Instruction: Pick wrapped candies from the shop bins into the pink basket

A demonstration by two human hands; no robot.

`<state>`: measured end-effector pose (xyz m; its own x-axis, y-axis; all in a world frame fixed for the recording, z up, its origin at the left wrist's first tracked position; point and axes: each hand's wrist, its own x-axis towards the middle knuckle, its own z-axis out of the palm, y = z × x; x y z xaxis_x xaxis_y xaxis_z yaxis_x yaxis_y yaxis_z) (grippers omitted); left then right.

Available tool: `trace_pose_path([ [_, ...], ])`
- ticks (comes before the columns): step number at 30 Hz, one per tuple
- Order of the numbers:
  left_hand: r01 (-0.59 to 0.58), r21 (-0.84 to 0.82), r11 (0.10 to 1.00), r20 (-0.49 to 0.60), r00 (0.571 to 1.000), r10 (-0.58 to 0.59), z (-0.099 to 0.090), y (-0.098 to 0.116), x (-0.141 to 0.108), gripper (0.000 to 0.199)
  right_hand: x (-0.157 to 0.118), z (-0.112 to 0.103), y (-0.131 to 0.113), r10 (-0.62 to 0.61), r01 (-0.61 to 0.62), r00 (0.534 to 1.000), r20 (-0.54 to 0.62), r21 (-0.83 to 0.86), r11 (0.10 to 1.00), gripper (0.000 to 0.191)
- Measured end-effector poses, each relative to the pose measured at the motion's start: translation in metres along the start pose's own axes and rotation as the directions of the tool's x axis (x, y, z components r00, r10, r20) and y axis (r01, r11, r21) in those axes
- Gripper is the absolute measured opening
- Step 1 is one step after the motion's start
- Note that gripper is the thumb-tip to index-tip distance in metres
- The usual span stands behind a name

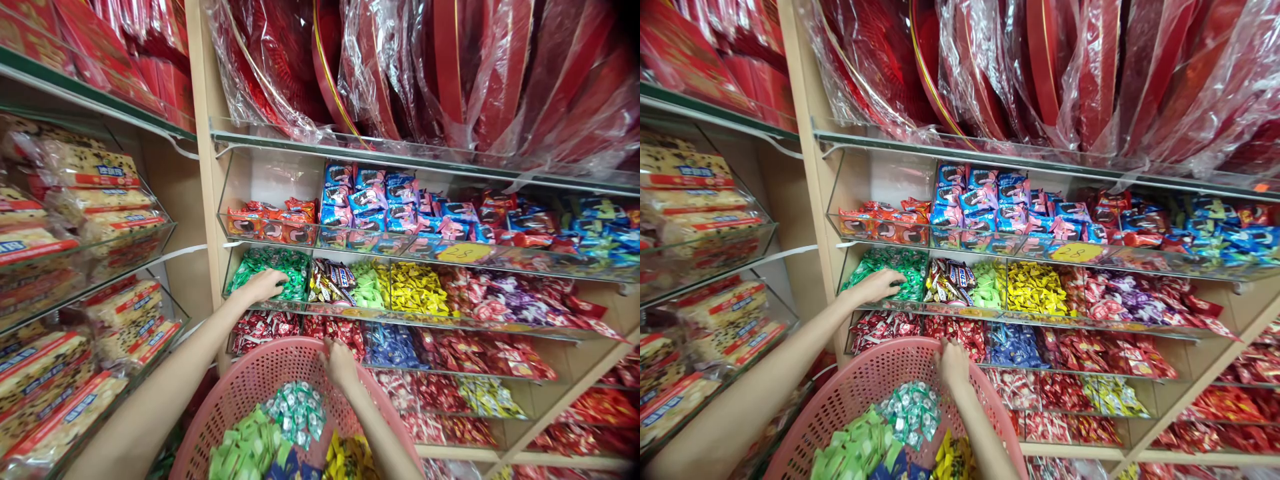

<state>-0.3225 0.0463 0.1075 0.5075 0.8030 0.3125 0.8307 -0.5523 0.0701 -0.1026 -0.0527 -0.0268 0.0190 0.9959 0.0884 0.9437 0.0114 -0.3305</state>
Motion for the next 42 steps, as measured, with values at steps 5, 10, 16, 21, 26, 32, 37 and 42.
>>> trace_pose_path([
  [5, 0.063, -0.076, 0.995, -0.098, 0.993, -0.070, -0.003, 0.008, -0.004, 0.020, 0.000, -0.001, -0.002, -0.002, 0.002, 1.000, 0.004, -0.004, 1.000, 0.041],
  [10, 0.082, -0.597, 0.798, -0.301, 0.899, -0.318, 0.006, 0.008, 0.001, 0.018, 0.002, 0.003, 0.000, -0.001, 0.001, 1.000, 0.001, -0.004, 1.000, 0.041],
  [16, 0.106, -0.888, 0.447, -0.116, 0.890, -0.441, -0.002, 0.029, -0.009, 0.020, 0.002, 0.001, -0.001, -0.008, 0.008, 1.000, 0.000, -0.022, 1.000, 0.039],
  [21, 0.102, -0.913, 0.396, -0.070, 0.915, -0.398, -0.004, 0.049, -0.025, 0.020, 0.000, -0.003, -0.006, -0.004, 0.005, 1.000, 0.013, -0.040, 0.999, 0.041],
  [26, 0.158, -0.915, 0.370, 0.110, 0.983, -0.148, 0.029, 0.067, -0.048, 0.021, 0.000, -0.003, -0.007, 0.003, -0.002, 1.000, 0.020, -0.045, 0.999, 0.042],
  [32, 0.337, -0.783, 0.522, 0.466, 0.875, 0.135, 0.101, 0.078, -0.071, 0.017, 0.000, 0.002, -0.006, -0.018, 0.019, 1.000, 0.018, -0.040, 0.999, 0.040],
  [37, 0.403, -0.521, 0.752, 0.558, 0.828, -0.056, 0.147, 0.068, -0.083, 0.020, 0.002, 0.006, -0.005, -0.025, 0.027, 0.999, 0.036, -0.055, 0.998, 0.037],
  [42, 0.406, -0.372, 0.835, 0.540, 0.826, -0.161, 0.165, 0.063, -0.092, 0.014, 0.004, 0.009, -0.009, -0.038, 0.040, 0.998, 0.044, -0.039, 0.998, 0.038],
])
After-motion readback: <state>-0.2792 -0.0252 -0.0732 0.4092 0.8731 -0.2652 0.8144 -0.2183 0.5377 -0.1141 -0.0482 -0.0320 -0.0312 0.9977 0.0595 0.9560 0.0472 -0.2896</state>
